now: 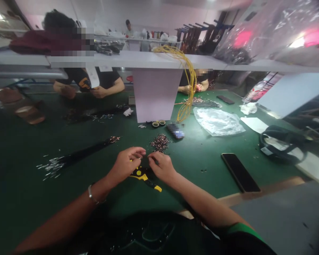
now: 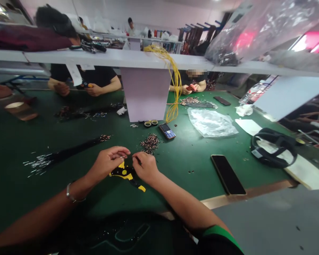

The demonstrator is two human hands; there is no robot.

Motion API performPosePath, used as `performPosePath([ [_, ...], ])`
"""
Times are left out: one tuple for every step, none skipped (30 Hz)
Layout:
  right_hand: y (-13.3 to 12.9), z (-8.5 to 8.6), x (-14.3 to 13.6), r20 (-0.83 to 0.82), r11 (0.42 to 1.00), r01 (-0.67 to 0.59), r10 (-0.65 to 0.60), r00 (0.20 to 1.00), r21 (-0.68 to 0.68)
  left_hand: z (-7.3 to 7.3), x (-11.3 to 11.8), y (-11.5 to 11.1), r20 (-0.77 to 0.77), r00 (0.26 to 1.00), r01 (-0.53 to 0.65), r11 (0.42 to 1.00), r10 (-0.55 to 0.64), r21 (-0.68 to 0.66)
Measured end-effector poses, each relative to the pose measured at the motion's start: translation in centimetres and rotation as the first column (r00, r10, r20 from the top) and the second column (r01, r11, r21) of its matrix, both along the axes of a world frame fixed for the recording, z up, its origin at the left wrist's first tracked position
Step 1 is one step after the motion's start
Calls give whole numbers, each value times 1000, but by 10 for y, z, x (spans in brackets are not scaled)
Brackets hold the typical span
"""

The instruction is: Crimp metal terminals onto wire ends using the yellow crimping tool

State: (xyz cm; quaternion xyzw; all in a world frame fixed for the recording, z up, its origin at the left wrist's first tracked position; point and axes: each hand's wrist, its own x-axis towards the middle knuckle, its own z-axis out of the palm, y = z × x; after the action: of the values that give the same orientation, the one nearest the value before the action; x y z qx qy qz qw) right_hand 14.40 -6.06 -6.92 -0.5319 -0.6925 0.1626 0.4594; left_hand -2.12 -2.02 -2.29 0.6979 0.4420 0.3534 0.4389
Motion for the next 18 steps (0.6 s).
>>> performPosePath([
  [1, -1, 0, 48, 999, -3, 2, 999, 35, 1, 0, 0, -13, 1000, 17, 1000, -17, -14],
  [1, -1, 1, 85, 998, -9, 4, 996, 60, 1, 1, 0, -28, 999, 29, 999, -30, -32],
  [1, -2, 1, 115, 997, -15, 5, 993, 80, 1, 1, 1, -51, 998, 39, 998, -42, -49],
  [1, -2, 1, 141, 995, -21, 7, 990, 97, 0, 2, 1, -76, 996, 50, 997, -55, -65],
  [1, -2, 1, 163, 993, -30, 11, 987, 114, -1, 2, 1, -98, 993, 62, 995, -70, -80],
  [1, -2, 1, 178, 990, -39, 15, 984, 132, -2, 2, 1, -113, 990, 76, 992, -87, -97],
  [1, -2, 1, 187, 987, -48, 19, 982, 150, -3, 3, 1, -116, 987, 93, 989, -107, -118],
  [1, -3, 1, 191, 984, -55, 23, 981, 168, -4, 3, 1, -107, 986, 111, 983, -127, -143],
  [1, -3, 1, 192, 981, -61, 25, 981, 185, -5, 3, 1, -94, 986, 123, 978, -140, -171],
  [1, -3, 1, 193, 978, -66, 27, 981, 198, -5, 4, 1, -82, 986, 125, 972, -143, -199],
  [1, -4, 1, 194, 976, -67, 26, 981, 209, -5, 4, 1, -76, 987, 123, 965, -144, -230],
  [1, -5, 0, 197, 974, -67, 24, 980, 217, -6, 5, 1, -71, 987, 120, 958, -143, -261],
  [2, -5, 0, 201, 973, -67, 22, 979, 221, -6, 6, 0, -68, 988, 116, 950, -141, -290],
  [2, -6, 0, 207, 972, -67, 20, 978, 223, -6, 6, 0, -65, 988, 111, 943, -138, -315],
  [2, -7, 0, 217, 973, -68, 19, 976, 221, -6, 7, 0, -61, 990, 103, 937, -130, -333],
  [3, -7, 0, 227, 974, -69, 19, 974, 215, -6, 8, -1, -56, 991, 92, 934, -119, -344],
  [3, -7, 0, 235, 976, -69, 19, 972, 208, -6, 8, -1, -49, 993, 80, 934, -104, -349],
  [3, -8, 0, 239, 978, -68, 19, 971, 200, -6, 9, -2, -41, 995, 72, 933, -92, -352],
])
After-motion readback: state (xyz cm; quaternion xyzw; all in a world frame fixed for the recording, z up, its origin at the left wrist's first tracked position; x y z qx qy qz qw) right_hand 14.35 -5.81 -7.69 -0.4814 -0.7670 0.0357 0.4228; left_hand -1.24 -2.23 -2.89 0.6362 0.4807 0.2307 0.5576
